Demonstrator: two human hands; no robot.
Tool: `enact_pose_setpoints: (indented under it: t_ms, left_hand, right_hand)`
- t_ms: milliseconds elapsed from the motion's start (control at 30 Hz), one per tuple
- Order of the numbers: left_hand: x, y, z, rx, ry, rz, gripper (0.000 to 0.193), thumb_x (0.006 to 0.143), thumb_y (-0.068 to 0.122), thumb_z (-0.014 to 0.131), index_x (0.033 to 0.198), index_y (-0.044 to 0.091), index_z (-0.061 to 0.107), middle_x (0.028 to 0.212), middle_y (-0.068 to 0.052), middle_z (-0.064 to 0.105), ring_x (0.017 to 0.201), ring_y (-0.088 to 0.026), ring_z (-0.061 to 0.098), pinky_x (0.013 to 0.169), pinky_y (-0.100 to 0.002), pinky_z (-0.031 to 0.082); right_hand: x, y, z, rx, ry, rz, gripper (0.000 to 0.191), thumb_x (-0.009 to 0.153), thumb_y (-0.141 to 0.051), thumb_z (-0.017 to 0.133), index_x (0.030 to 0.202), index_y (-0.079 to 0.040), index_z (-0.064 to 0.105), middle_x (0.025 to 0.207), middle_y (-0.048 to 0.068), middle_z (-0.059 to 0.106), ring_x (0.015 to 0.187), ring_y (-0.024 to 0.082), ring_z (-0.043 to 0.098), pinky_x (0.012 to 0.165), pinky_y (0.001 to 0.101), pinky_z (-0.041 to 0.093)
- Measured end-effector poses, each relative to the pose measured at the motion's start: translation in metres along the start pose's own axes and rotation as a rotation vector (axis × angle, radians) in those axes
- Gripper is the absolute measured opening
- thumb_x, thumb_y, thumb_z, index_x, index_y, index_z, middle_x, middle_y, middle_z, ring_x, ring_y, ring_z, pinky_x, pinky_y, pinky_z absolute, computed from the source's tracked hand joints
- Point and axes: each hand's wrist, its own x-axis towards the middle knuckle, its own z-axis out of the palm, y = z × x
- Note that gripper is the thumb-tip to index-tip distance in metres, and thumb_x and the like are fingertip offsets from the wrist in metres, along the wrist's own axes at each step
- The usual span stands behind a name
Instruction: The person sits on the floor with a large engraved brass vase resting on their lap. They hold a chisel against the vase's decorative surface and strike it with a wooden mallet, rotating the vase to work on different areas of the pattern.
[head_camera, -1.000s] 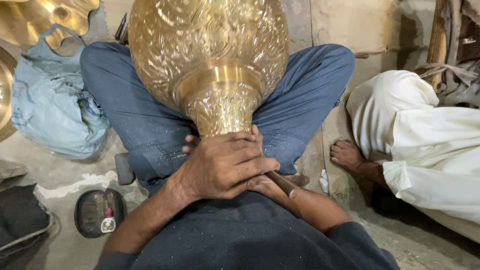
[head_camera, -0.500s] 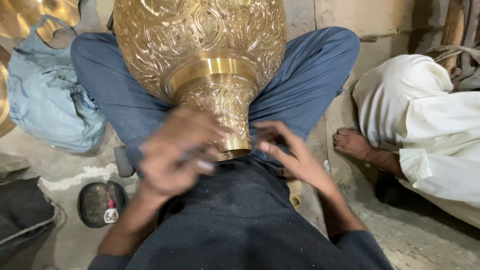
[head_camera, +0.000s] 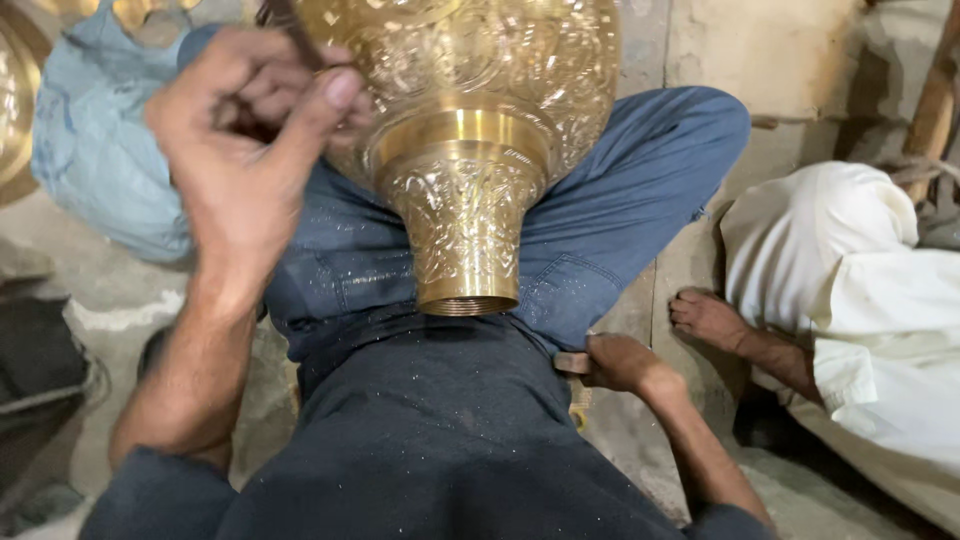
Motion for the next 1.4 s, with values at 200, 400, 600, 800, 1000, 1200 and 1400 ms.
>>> enact_pose_setpoints:
  t_ms: [200,400,600,800,1000,1200,1400]
  left_hand:
    - [0.009,0.002,0.018,0.061,-0.125,0.001,0.013,0.111,-0.001,0.071,0.121,-0.007,0.064,0.099,-0.013,0.076,0.089,-0.015,0.077,0.079,-0.026,0.066]
    - [0.025,-0.006,0.048,0.176,-0.298,0.052,0.02,0.112,0.004,0.076,0.129,-0.001,0.067,0.103,-0.011,0.079,0.087,-0.013,0.08,0.073,-0.024,0.066]
    - [0.048,-0.021,0.068,0.254,-0.496,0.304,0.026,0.105,0.009,0.075,0.126,0.0,0.064,0.11,-0.012,0.076,0.102,-0.02,0.078,0.09,-0.033,0.068]
    - [0.069,-0.029,0.077,0.436,-0.685,0.379,0.028,0.107,0.02,0.081,0.129,0.008,0.069,0.104,-0.008,0.078,0.098,-0.02,0.079,0.089,-0.034,0.068]
    - [0.077,-0.024,0.083,0.511,-0.792,0.471,0.03,0.105,0.021,0.079,0.13,0.009,0.069,0.103,-0.009,0.077,0.094,-0.02,0.077,0.083,-0.033,0.065]
    - [0.073,-0.018,0.087,0.563,-0.778,0.467,0.027,0.107,0.022,0.077,0.128,0.009,0.067,0.098,-0.006,0.075,0.092,-0.019,0.076,0.082,-0.033,0.064]
    - [0.069,-0.015,0.089,0.632,-0.758,0.531,0.027,0.104,0.023,0.076,0.126,0.009,0.067,0.099,-0.003,0.073,0.088,-0.017,0.072,0.081,-0.033,0.061]
  right_hand:
    - [-0.074,-0.001,-0.065,0.5,0.205,-0.271,0.018,0.078,-0.014,0.075,0.094,-0.005,0.073,0.088,0.004,0.077,0.083,0.019,0.077,0.083,0.0351,0.057]
    - [-0.069,-0.053,-0.073,1.234,1.106,-0.974,0.016,0.106,-0.008,0.07,0.107,-0.004,0.054,0.1,0.007,0.069,0.101,0.02,0.07,0.097,0.0413,0.061]
    - [-0.004,-0.073,-0.084,1.353,1.257,-0.509,0.012,0.102,-0.002,0.071,0.104,0.001,0.06,0.09,0.009,0.064,0.08,0.017,0.064,0.072,0.0344,0.053]
    - [-0.023,-0.063,-0.13,1.039,1.48,-0.428,0.042,0.098,-0.008,0.071,0.13,0.0,0.046,0.103,0.003,0.06,0.093,0.015,0.061,0.082,0.0302,0.054]
    - [-0.055,-0.047,-0.158,0.715,1.5,-0.356,0.034,0.102,-0.001,0.069,0.132,-0.001,0.054,0.111,0.007,0.064,0.102,0.017,0.065,0.091,0.0305,0.055]
    - [-0.064,-0.039,-0.17,0.538,1.7,-0.298,0.033,0.103,0.001,0.078,0.125,0.001,0.055,0.11,0.011,0.067,0.099,0.019,0.068,0.087,0.031,0.058]
    - [-0.067,-0.039,-0.171,0.546,1.786,-0.26,0.027,0.103,-0.001,0.082,0.116,0.002,0.058,0.097,0.01,0.066,0.088,0.02,0.064,0.079,0.0341,0.054]
